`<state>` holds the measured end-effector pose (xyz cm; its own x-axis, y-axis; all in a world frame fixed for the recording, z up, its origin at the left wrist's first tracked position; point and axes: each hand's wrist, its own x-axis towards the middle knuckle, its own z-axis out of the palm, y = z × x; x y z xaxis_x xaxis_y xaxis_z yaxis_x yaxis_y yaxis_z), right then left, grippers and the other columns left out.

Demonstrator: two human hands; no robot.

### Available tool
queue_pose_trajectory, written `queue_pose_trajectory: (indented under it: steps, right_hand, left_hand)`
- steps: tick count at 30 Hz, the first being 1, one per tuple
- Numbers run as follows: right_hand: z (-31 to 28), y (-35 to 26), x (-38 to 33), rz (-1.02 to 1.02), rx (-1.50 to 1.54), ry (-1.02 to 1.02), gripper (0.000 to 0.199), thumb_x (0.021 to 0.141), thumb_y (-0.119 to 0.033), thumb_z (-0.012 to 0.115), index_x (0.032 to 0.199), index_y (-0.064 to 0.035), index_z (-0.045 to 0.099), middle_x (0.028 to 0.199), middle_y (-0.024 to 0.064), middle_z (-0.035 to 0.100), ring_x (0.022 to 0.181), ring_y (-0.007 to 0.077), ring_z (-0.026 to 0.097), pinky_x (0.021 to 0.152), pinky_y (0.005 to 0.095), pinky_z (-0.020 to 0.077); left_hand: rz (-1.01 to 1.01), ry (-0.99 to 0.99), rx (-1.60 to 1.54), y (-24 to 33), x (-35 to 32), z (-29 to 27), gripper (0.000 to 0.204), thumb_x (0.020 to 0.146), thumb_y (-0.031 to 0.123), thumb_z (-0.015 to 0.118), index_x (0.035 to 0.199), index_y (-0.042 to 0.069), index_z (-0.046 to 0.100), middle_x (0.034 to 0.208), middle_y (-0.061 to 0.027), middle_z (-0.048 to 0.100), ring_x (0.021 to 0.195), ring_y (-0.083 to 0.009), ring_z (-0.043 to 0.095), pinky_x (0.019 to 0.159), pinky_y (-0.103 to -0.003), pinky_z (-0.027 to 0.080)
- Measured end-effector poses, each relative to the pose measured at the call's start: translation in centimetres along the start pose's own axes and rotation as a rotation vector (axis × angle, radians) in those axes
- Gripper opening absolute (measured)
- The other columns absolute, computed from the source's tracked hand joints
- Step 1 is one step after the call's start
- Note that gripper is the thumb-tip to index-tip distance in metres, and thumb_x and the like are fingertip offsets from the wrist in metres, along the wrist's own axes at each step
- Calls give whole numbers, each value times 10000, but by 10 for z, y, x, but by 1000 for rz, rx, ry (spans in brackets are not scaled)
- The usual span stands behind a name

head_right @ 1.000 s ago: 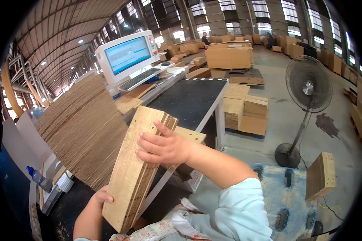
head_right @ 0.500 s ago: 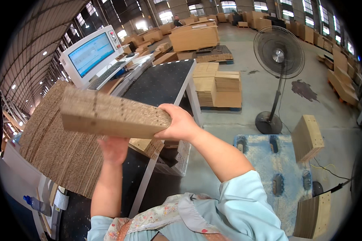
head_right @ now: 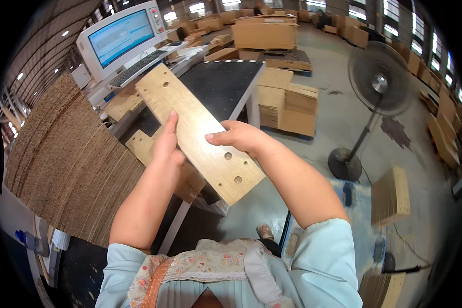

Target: The person picks up several wooden panels from a work table, aligns them together, and stacks them onto an existing pile of similar panels.

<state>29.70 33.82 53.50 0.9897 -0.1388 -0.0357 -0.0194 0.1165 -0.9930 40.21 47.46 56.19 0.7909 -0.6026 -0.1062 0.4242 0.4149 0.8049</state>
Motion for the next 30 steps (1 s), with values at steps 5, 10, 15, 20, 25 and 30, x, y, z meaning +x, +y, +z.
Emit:
queue_pose_trajectory:
  steps: [5, 10, 15, 20, 25, 30]
  right_hand:
    - [-46, 12, 68, 66, 219, -195, 510, 773, -240, 654, 1148, 73, 507, 1055, 152, 600, 919, 212, 602, 807, 307, 469]
    - [-82, 41, 138, 155, 175, -278, 543, 760, -253, 669, 1158, 79, 505, 1054, 167, 602, 941, 218, 594, 821, 315, 459]
    - [-88, 65, 193, 364, 190, -522, 533, 750, -268, 676, 1112, 96, 536, 1061, 192, 598, 929, 241, 606, 823, 338, 470]
    - [-83, 68, 208, 518, 223, -631, 508, 784, -251, 652, 1125, 100, 518, 1066, 195, 594, 938, 261, 611, 823, 360, 487]
    - [-76, 65, 213, 561, 171, -704, 527, 831, -289, 607, 1165, 98, 478, 1093, 196, 580, 955, 266, 609, 813, 376, 500]
    - [-72, 68, 212, 511, -88, -677, 580, 857, -408, 541, 1179, 71, 481, 1084, 170, 587, 921, 239, 610, 717, 356, 510]
  left_hand:
    - [-69, 174, 450, 25, 47, -34, 514, 846, 420, 565, 1194, 53, 468, 1089, -89, 540, 1012, -234, 503, 882, -433, 381]
    - [221, 318, 187, 30, 36, -86, 426, 849, 232, 582, 1180, 9, 433, 1051, -102, 538, 999, -223, 515, 850, -380, 425]
    - [200, 311, 112, -10, -18, -73, 495, 816, 99, 588, 1253, 1, 378, 1186, -114, 478, 1110, -228, 472, 938, -367, 388]
    - [112, 285, 319, -59, -26, -33, 664, 817, 74, 583, 1362, -23, 217, 1407, -165, 258, 1333, -252, 193, 1047, -365, 243]
    - [163, 248, 824, -101, -9, -38, 798, 821, 123, 590, 1393, -29, 56, 1459, -206, 63, 1356, -265, 85, 1069, -378, 184]
    - [125, 336, 1018, -114, -2, -33, 822, 826, 202, 593, 1374, -71, 45, 1442, -262, 53, 1357, -325, 50, 1083, -383, 129]
